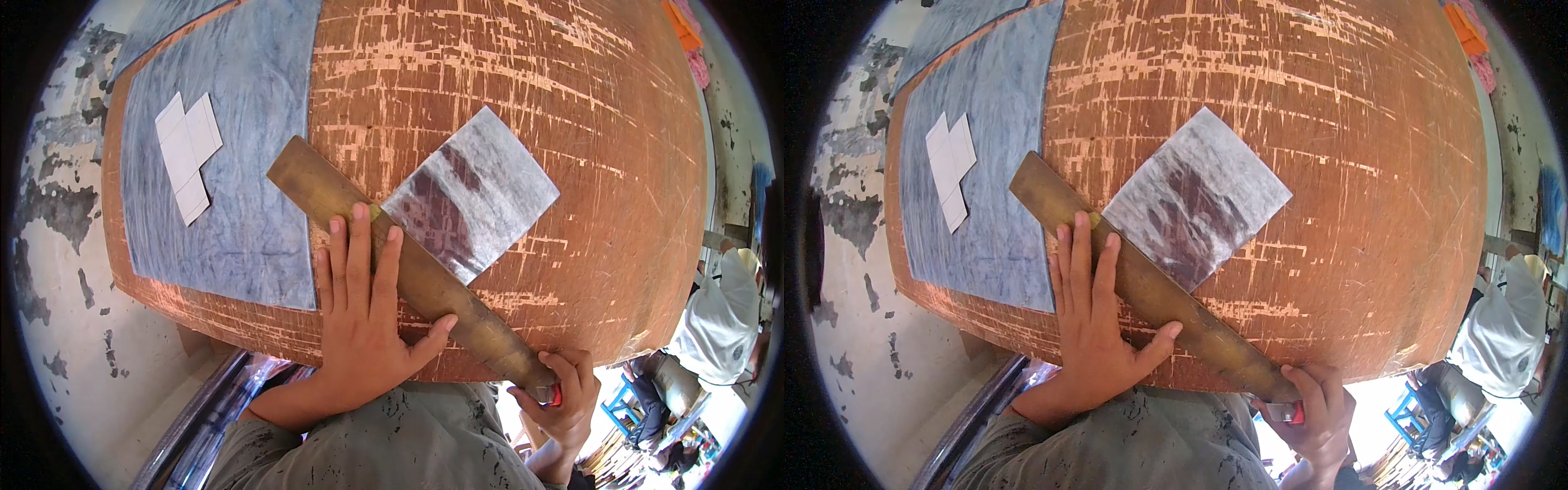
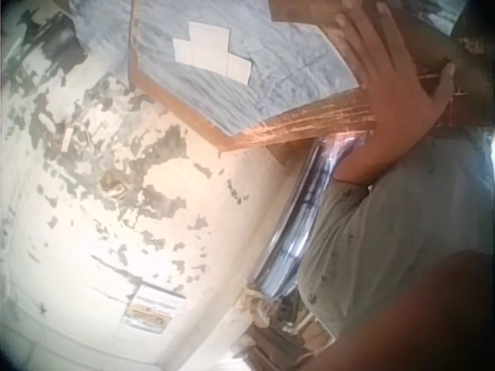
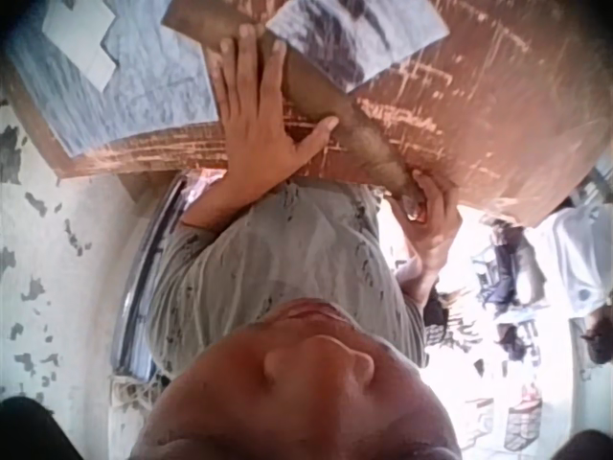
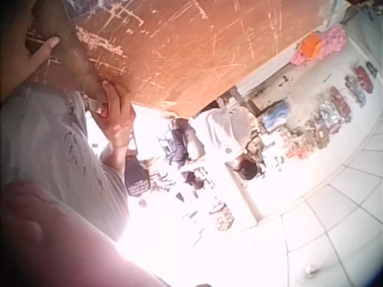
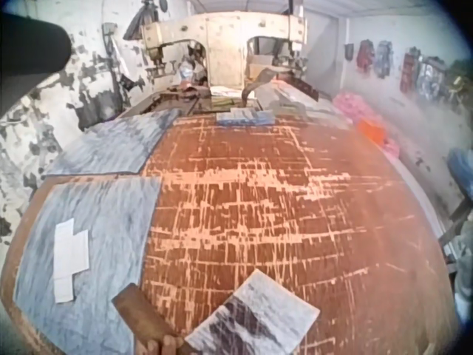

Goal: The person cuts a paper template with a utility knife, places it onto a piece of material, and trims the material using a utility knife and a ruler.

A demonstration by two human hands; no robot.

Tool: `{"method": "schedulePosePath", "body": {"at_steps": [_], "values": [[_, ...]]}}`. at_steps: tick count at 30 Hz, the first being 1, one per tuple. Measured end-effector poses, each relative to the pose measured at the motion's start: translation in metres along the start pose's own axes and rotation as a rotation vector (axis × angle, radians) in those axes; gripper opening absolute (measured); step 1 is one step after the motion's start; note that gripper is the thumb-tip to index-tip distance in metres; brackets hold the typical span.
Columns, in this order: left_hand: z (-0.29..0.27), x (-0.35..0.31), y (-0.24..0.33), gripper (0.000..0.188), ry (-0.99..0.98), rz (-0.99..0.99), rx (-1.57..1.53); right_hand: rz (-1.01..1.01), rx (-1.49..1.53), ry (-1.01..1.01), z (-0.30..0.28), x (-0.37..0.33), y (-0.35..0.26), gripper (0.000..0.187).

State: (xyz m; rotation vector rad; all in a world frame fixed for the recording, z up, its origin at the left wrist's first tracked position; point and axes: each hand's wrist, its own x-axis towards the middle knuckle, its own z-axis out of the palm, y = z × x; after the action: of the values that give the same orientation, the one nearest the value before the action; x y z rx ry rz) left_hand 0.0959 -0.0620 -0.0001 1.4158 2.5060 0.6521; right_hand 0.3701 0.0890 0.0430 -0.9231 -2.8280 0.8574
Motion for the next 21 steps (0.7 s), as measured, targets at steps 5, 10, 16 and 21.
{"method": "schedulePosePath", "body": {"at_steps": [5, 10, 16, 21], "values": [[0.0006, 0.0005, -0.0005, 0.112, -0.004, -0.001, 0.0, 0.019, 0.027, 0.0, 0.0, -0.0011, 0.002, 0.079], [0.0, 0.0013, 0.0016, 0.118, -0.013, -0.018, 0.002, 0.005, 0.0, -0.008, -0.0009, -0.001, 0.003, 0.079], [0.0018, 0.002, 0.0013, 0.123, 0.006, -0.005, 0.001, -0.001, -0.018, -0.011, -0.0013, -0.0008, 0.0021, 0.08], [0.0007, 0.0016, 0.002, 0.124, 0.001, -0.012, 0.014, -0.018, -0.012, -0.004, 0.0001, -0.0007, 0.0038, 0.08]]}}
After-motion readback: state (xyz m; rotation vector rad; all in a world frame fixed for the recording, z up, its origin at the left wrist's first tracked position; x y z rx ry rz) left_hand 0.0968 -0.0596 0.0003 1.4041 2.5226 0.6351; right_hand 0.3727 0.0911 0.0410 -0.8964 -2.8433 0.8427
